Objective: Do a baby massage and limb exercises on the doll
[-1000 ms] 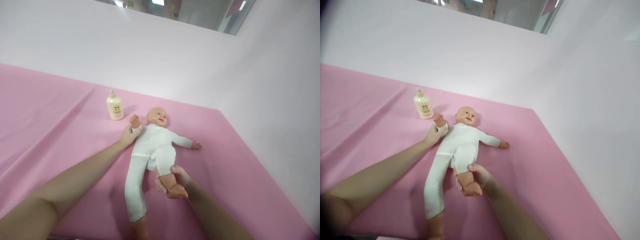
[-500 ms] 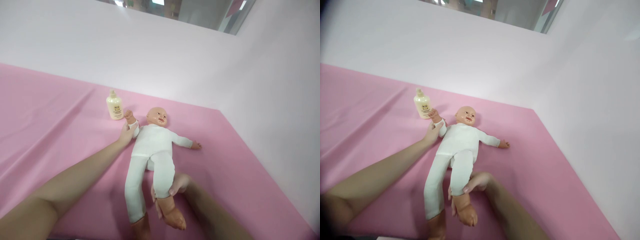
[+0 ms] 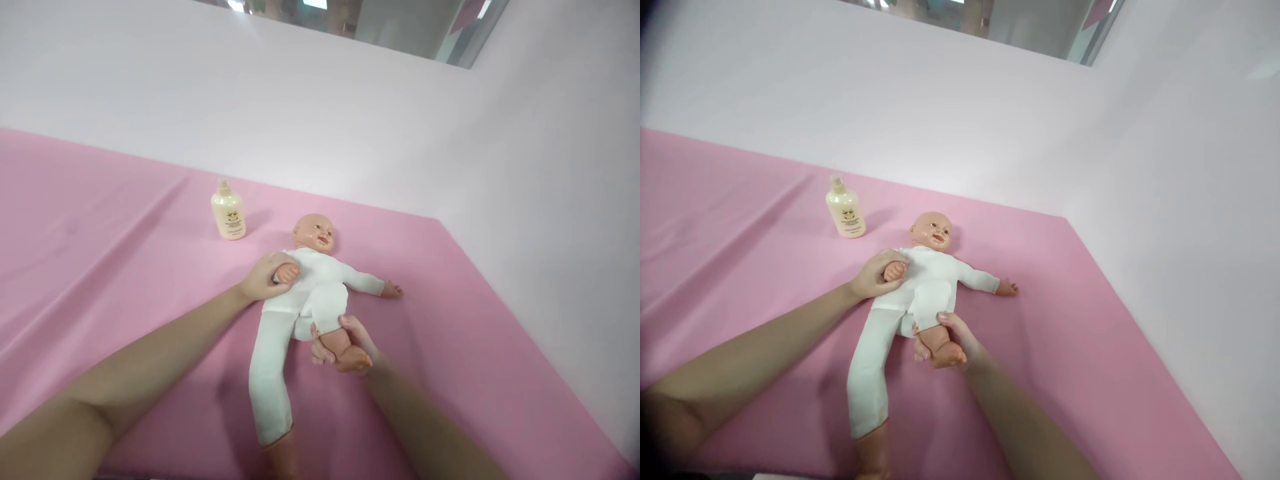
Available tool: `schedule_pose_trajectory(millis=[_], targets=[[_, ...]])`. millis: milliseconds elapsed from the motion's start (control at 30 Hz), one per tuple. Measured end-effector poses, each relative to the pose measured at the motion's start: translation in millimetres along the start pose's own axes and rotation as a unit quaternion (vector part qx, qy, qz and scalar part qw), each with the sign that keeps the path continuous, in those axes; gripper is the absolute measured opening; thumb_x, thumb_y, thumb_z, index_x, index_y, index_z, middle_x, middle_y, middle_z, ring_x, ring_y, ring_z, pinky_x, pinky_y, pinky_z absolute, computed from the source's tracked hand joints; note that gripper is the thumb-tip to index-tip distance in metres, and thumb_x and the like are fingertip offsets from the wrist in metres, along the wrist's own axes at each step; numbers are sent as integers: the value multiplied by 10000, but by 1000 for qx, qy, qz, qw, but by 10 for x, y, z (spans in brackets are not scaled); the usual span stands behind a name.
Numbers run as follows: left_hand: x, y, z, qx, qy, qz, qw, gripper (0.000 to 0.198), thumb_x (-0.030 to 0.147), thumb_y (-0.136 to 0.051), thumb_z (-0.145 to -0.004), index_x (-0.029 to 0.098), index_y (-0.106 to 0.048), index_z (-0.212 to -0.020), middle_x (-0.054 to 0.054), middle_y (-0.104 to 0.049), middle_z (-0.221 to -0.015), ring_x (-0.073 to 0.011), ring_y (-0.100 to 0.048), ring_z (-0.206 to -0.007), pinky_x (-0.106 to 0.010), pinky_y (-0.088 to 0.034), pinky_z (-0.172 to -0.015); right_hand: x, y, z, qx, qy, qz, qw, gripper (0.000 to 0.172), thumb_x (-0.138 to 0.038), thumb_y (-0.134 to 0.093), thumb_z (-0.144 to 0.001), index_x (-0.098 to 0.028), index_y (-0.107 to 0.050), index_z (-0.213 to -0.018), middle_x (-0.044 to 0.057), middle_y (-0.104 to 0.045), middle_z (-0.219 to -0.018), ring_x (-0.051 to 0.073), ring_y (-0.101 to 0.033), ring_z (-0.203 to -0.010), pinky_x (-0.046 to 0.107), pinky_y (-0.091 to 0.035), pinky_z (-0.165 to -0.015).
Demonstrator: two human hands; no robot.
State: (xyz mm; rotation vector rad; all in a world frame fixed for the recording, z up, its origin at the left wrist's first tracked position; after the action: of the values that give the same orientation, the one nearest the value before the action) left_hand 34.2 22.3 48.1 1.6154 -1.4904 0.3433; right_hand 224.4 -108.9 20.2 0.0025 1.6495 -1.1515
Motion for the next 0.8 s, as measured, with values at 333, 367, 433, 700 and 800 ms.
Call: schedule_pose_trajectory(millis=[333, 367, 433, 700, 800], targets=[[17, -19, -23, -35, -58, -63, 996, 312, 346, -743, -691, 269, -716, -992, -88, -765, -1000, -302, -696, -943, -444, -500, -924, -61, 89, -53, 37, 4, -6, 999, 556, -671, -529, -867, -139, -664, -954, -40, -462, -560, 133, -388, -540, 328, -422, -675], [26, -17, -24, -34, -63, -62, 996, 308, 337, -739, -694, 266, -716, -993, -89, -765, -1000, -301, -697, -939, -441, -499, -918, -63, 86, -50, 40, 7, -1, 999, 556, -665, -518, -871, -138, -672, -955, -37, -459, -558, 136, -383, -539, 332, -419, -671], [36, -16, -24, -34, -63, -59, 996, 307, 334, -739, -694, 263, -714, -992, -89, -764, -994, -298, -697, -928, -439, -497, -915, -62, 78, -46, 43, 11, 10, 999, 552, -660, -508, -875, -143, -684, -950, -33, -447, -554, 141, -375, -542, 338, -413, -669], [33, -20, -36, -34, -49, -58, 997, 306, 378, -738, -703, 257, -709, -983, -93, -761, -975, -297, -696, -925, -440, -504, -909, -57, 47, -45, 26, 23, 21, 999, 534, -637, -467, -909, -147, -674, -957, -36, -420, -557, 144, -358, -558, 345, -399, -672], [27, -17, -28, -30, -63, -52, 996, 305, 354, -752, -709, 251, -715, -994, -91, -758, -971, -289, -698, -917, -430, -507, -905, -61, 25, -32, 19, 28, 13, 999, 543, -634, -481, -909, -130, -674, -965, -40, -449, -554, 136, -366, -554, 328, -391, -683]])
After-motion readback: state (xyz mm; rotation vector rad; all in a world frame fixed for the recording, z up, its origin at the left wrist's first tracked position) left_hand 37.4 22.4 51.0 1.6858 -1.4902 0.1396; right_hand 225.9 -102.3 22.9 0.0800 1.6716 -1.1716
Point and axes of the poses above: each hand's wrist, its own z-axis away from the middle knuckle, its own y-axis out of the back of the hand, x = y × z, the point moved 5 cm from there along -z, towards the middle knuckle
